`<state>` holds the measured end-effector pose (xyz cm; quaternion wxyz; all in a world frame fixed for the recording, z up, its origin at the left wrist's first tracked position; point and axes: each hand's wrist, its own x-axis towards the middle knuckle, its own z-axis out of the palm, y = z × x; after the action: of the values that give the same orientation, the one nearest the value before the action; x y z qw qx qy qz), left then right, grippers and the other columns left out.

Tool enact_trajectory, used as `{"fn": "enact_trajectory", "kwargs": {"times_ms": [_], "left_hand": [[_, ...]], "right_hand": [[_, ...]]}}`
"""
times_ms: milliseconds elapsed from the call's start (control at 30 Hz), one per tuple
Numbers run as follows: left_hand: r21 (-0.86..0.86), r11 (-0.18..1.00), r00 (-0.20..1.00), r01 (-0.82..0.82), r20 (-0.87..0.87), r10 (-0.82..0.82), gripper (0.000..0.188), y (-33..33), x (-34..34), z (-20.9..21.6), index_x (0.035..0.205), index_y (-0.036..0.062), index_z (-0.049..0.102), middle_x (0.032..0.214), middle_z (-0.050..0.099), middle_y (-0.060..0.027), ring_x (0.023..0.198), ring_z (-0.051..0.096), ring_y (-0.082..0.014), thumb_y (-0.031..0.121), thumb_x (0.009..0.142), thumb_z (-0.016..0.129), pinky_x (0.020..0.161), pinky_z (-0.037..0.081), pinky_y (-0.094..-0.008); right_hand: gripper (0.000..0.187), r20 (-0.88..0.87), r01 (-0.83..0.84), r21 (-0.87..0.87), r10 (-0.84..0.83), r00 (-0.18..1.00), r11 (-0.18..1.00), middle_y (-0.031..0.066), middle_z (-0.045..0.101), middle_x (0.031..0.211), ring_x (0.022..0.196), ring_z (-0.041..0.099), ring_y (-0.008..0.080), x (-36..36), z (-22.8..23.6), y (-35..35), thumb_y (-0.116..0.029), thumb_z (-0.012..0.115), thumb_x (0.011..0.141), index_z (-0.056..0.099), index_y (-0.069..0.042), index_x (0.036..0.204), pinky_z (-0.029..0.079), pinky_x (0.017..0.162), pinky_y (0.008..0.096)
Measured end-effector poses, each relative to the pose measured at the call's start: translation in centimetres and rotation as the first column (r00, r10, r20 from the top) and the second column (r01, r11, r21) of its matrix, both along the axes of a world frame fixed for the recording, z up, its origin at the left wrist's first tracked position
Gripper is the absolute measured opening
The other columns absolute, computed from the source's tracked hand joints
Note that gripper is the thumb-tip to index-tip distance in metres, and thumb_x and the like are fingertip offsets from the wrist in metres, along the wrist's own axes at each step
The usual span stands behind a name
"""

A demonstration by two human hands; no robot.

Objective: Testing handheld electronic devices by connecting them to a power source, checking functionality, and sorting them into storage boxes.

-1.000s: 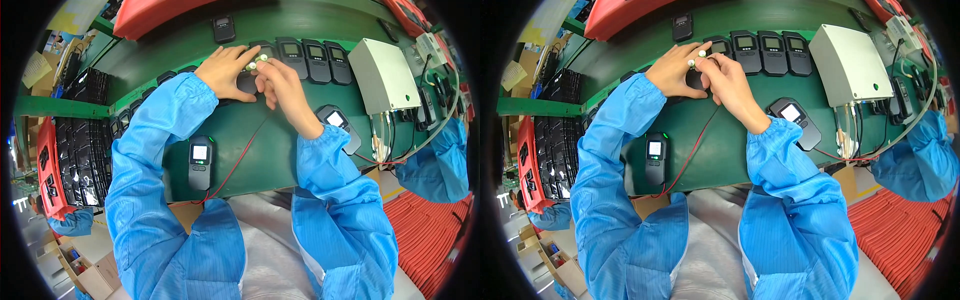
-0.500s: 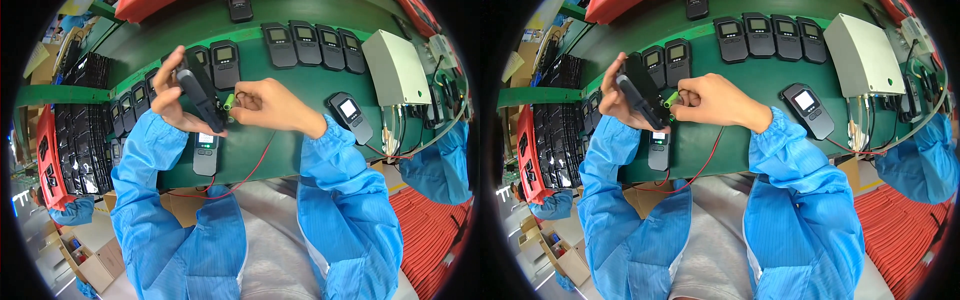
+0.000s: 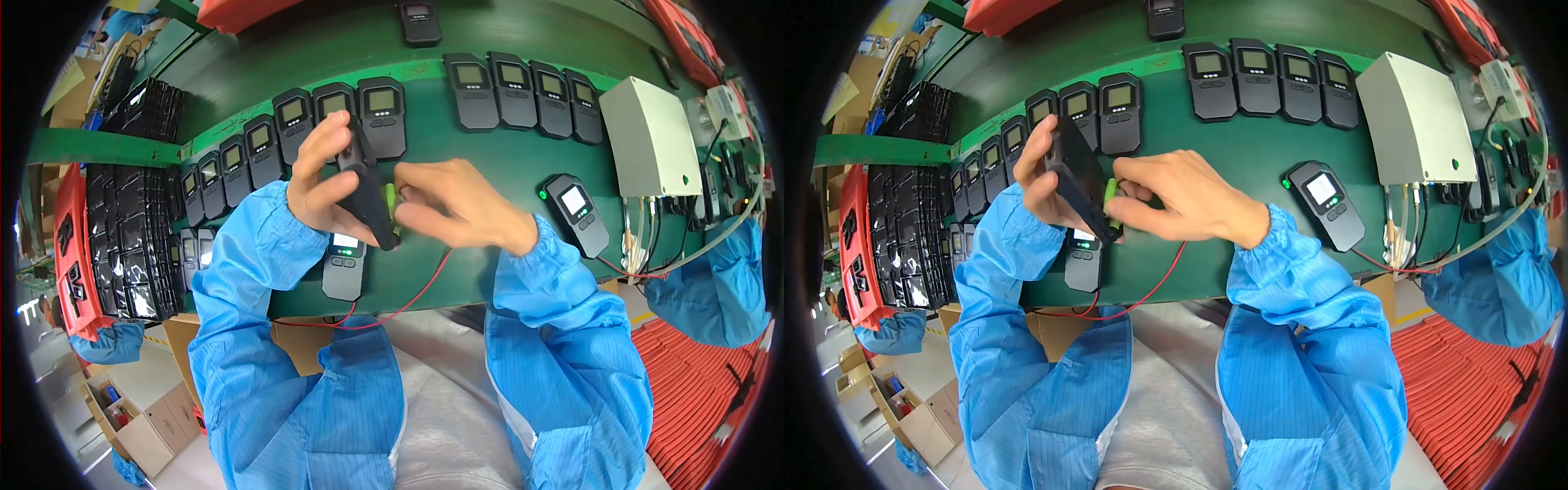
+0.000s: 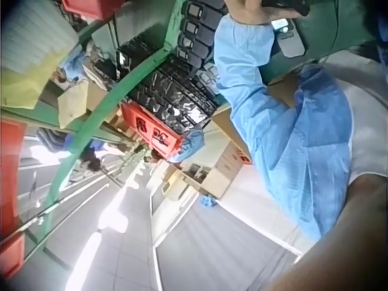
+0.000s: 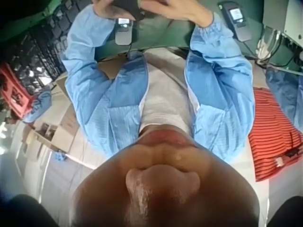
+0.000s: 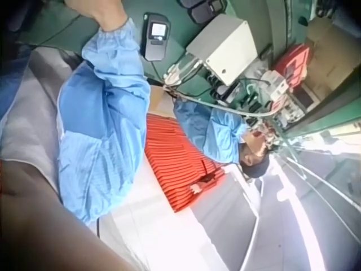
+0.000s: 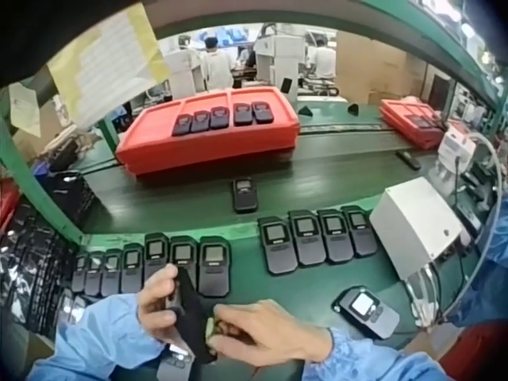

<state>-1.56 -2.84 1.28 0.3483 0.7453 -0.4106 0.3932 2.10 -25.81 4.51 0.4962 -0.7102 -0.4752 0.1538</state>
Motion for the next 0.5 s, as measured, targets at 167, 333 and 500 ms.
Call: {"fn": "enact_trajectory", "kwargs": {"times_ms": [167, 333, 500], "left_hand": [[-0.004, 0.999, 0.990, 0.036, 0.137, -0.035, 0.094, 0.0, 0.3, -0.7, 0.141, 0.0157, 0.042, 0.146, 0.035, -0.0249, 0.133, 0.040, -0.0488, 0.054, 0.066, 0.085, 0.109, 0.036, -0.0572], [-0.025, 0.999, 0.963, 0.040, 0.268, -0.032, 0.088, -0.9, 1.0, -1.0, 0.138, 0.0138, 0.048, 0.144, 0.039, -0.0245, 0.132, 0.042, -0.0484, 0.052, 0.067, 0.085, 0.109, 0.036, -0.0556], [0.197, 0.973, 0.992, -0.118, -0.020, 0.124, 0.085, -0.4, -0.4, 2.3, 0.134, 0.0138, 0.052, 0.142, 0.044, -0.0237, 0.130, 0.045, -0.0466, 0.045, 0.064, 0.088, 0.107, 0.039, -0.0565]], "right_hand": [[0.038, 0.133, 0.062, -0.056, -0.054, 0.990, 0.997, 0.0085, 0.058, 0.066, 0.058, 0.059, 0.0291, -1.0, 1.1, 0.7, -0.035, 0.077, 0.071, 0.056, -0.005, 0.081, 0.042, 0.052, 0.0366], [0.046, -0.020, 0.012, -0.059, -0.013, 1.000, 0.998, 0.0090, 0.062, 0.068, 0.059, 0.061, 0.0304, -1.2, 0.2, 0.8, -0.043, 0.079, 0.070, 0.056, -0.005, 0.079, 0.044, 0.052, 0.0389], [0.040, 0.114, 0.133, -0.080, -0.123, 0.986, 0.988, 0.0118, 0.065, 0.074, 0.066, 0.065, 0.0324, -0.4, -0.7, 0.8, -0.036, 0.077, 0.074, 0.060, -0.004, 0.091, 0.049, 0.058, 0.0399]]}}
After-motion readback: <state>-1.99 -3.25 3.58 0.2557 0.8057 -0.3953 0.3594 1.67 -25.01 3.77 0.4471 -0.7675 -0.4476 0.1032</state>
